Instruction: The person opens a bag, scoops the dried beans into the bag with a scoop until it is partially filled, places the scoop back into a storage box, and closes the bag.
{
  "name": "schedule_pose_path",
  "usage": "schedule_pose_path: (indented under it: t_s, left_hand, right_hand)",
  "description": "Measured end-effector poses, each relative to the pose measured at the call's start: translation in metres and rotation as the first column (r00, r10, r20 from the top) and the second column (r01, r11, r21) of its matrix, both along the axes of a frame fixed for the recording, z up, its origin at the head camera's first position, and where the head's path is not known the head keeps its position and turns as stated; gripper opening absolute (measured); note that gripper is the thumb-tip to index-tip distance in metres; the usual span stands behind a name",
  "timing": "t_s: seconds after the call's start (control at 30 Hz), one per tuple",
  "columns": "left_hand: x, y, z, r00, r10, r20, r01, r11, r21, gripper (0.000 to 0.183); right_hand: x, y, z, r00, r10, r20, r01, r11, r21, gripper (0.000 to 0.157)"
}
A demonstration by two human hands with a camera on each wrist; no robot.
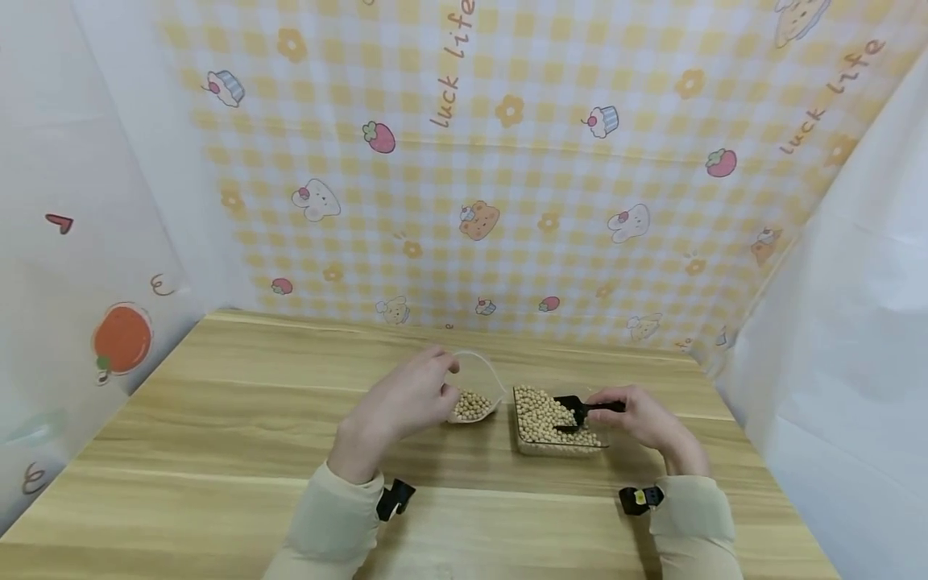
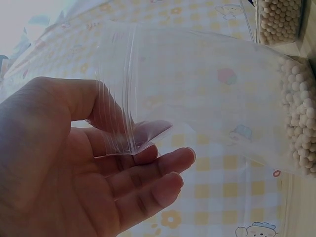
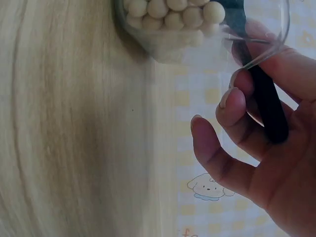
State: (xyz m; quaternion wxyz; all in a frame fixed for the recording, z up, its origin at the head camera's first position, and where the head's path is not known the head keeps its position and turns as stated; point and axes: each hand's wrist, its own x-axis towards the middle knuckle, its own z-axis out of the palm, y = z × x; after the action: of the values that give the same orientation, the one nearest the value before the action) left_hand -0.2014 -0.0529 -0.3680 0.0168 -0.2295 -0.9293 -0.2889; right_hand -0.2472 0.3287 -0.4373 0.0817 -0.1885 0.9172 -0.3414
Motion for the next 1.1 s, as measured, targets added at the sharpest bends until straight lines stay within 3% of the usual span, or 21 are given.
schedule_pose_path:
  t_s: [0.2, 0.43, 0.73, 1.1]
  left_hand:
    - [0.001, 0.0, 0.0, 1.0, 0.01, -0.005, -0.01, 1.0, -0.009, 0.039]
    - [0.002, 0.0, 0.0, 1.0, 0.006, 0.004, -0.006, 1.0, -0.006, 0.038]
    - [0.003, 0.001, -0.002, 1.0, 0.002, 0.013, -0.002, 1.0, 0.002, 0.037]
    - [0.003, 0.001, -0.001, 1.0, -0.007, -0.012, 0.007, 1.0, -0.009, 0.039]
  right_hand:
    - [0.0, -0.001, -0.002, 1.0, 0.008, -0.02, -0.008, 1.0, -0.004, 0.029]
    - [0.002, 0.001, -0.009, 1.0, -0.006, 0.009, 0.007, 0.995, -0.095, 0.032]
    - [0.003, 0.009, -0.014, 1.0, -0.002, 0.018, 0.004, 0.991, -0.13, 0.035]
    - [0.002, 0.021, -0.023, 0.996, 0.009, 0.086, 0.018, 0.951, -0.308, 0.036]
